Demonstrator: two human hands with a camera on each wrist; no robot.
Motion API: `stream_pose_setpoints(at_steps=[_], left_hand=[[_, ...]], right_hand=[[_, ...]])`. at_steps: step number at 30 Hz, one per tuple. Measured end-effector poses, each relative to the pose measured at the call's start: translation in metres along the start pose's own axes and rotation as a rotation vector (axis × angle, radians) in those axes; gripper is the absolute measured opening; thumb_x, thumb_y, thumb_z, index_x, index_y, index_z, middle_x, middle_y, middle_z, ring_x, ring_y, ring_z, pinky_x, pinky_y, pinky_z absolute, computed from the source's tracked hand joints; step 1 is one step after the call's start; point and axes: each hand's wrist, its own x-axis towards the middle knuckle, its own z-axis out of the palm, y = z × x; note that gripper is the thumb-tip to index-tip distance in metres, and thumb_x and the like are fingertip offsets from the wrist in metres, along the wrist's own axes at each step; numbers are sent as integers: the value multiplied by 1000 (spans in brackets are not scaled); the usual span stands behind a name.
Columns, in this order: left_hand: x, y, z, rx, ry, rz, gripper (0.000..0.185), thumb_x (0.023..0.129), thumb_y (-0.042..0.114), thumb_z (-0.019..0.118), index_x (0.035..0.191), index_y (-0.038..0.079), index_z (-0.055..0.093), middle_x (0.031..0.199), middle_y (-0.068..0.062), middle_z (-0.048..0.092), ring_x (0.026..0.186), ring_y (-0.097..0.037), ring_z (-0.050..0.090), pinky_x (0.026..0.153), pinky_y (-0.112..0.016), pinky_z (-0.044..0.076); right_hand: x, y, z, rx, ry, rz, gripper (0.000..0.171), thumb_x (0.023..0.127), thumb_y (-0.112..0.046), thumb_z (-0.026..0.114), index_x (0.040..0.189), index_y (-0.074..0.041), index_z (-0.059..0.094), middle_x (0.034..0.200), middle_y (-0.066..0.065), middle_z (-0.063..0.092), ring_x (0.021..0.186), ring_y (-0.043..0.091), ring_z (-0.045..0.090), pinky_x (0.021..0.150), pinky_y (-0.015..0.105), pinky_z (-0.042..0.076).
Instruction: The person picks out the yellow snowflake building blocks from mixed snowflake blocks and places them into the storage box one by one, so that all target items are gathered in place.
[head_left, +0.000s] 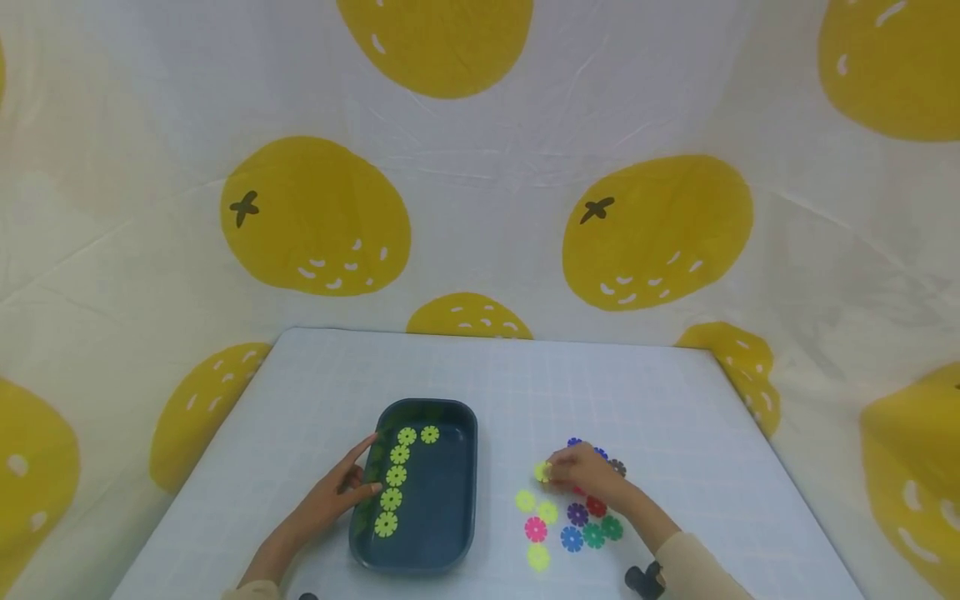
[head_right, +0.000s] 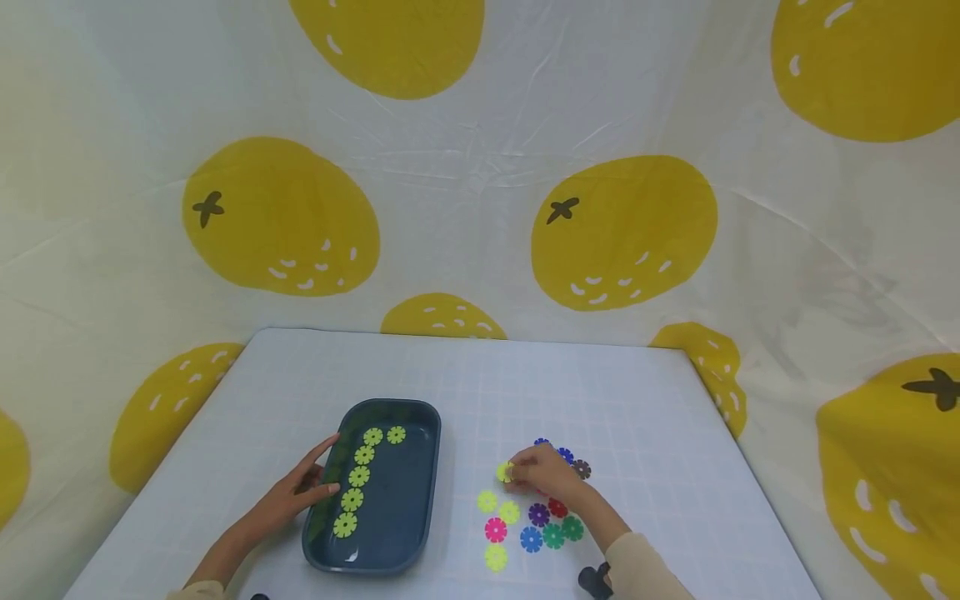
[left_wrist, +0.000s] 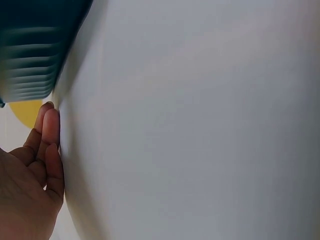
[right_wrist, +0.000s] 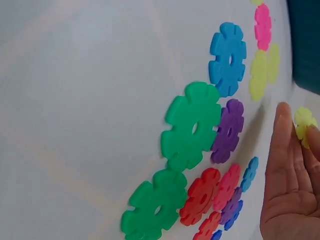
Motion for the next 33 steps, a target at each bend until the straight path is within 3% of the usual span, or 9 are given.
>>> stream_pose_setpoints(at_steps=[4, 9, 20, 33], left_hand=[[1, 1, -1, -11, -13, 1, 75, 81, 38, 69, 141, 45, 24, 98, -3, 49, 87, -17, 45, 72, -34, 38], [0, 5, -3, -2, -15, 0, 75, 81, 39, 68, 141, 46, 24, 98, -3, 50, 87, -17, 45, 71, -34, 38], [3, -2, 1, 9, -1, -16, 75, 83, 34, 67, 143, 39, 24, 97, -2, 51, 85, -16, 45, 69, -31, 39], [1, -1, 0, 5, -17, -16, 75, 80, 45, 68, 140, 48, 23, 96, -2, 52, 87, -16, 47, 72, -32, 38]], right_hand=[[3, -4, 0, 188, 27, 137, 32, 83, -24, 68, 104, -1, 65, 83, 9, 69, 76, 24, 68, 72, 31, 51], [6, -9, -2, 301, 44, 223, 43, 81, -29, 70, 110, 1, 60, 87, 11, 70, 80, 23, 68, 73, 27, 50], [14, -27, -1, 514, 41, 267, 51, 81, -24, 71, 118, 7, 55, 96, 16, 68, 86, 26, 67, 74, 29, 50], [30, -67, 10, 560, -34, 282, 43, 81, -24, 71, 111, 4, 59, 97, 17, 68, 88, 26, 66, 77, 31, 49]])
